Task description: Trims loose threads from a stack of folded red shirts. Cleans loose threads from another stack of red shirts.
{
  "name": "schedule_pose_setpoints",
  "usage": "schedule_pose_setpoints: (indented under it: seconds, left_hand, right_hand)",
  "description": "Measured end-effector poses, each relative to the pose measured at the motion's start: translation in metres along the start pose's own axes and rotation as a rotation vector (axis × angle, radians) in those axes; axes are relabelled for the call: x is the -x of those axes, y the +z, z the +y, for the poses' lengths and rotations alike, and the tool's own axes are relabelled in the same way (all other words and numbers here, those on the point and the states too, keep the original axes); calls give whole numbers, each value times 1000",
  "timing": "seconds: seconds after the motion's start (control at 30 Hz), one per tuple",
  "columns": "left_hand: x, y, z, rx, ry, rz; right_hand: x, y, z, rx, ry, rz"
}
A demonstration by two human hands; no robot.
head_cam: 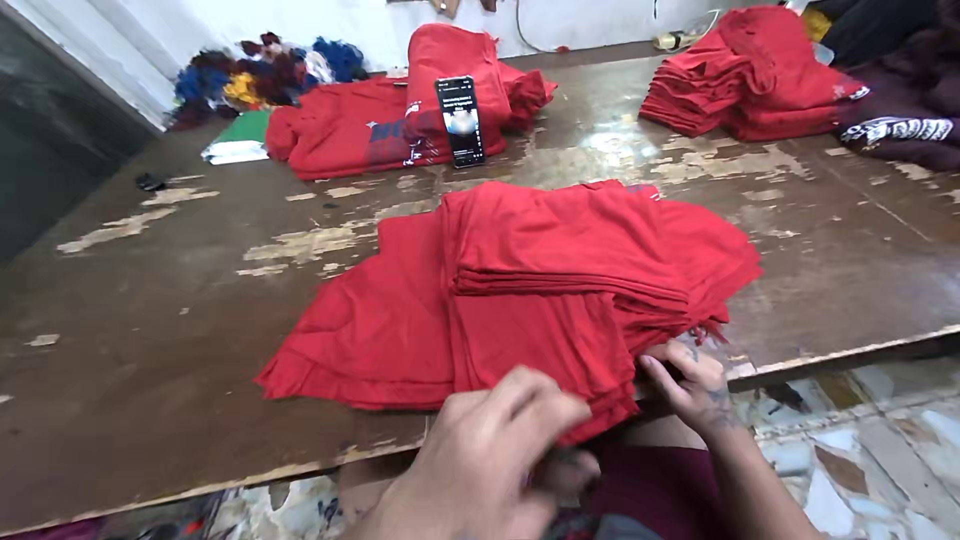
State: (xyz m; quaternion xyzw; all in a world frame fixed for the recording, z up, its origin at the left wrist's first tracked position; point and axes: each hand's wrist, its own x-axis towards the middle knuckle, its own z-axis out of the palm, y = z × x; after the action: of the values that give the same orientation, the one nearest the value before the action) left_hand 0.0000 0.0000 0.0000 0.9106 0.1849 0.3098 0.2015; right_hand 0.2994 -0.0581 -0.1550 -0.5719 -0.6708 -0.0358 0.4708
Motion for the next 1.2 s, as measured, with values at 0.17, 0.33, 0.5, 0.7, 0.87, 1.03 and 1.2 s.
schedule_pose_setpoints:
  seconds: [0.17,0.33,0.5,0.7,0.87,1.03,1.2]
  left_hand:
    - [23,48,-61,-81,-121,-114]
    - [24,41,-60,-15,-123,-48]
    - [-4,37,-45,-164,-134,36]
    - [11,12,-50,-13,-58,-50]
    - [10,11,-46,-206,-239,-345]
    - [-37,54,-29,19,-110,-151]
    - [-27,59,-52,-12,-84,-268]
  right_hand:
    - [4,-11,-4,-91,49,-3]
    - [3,-30,-12,-209,-1,88]
    - [-42,-25,-68,-192,-152,-89]
    - [-50,0,-64,17,-121,-112]
    - [-26,3,-59,0,-114,-187]
    - [-17,6,-49,15,-191,-84]
    - [-13,-12,-46,17,-212,-32]
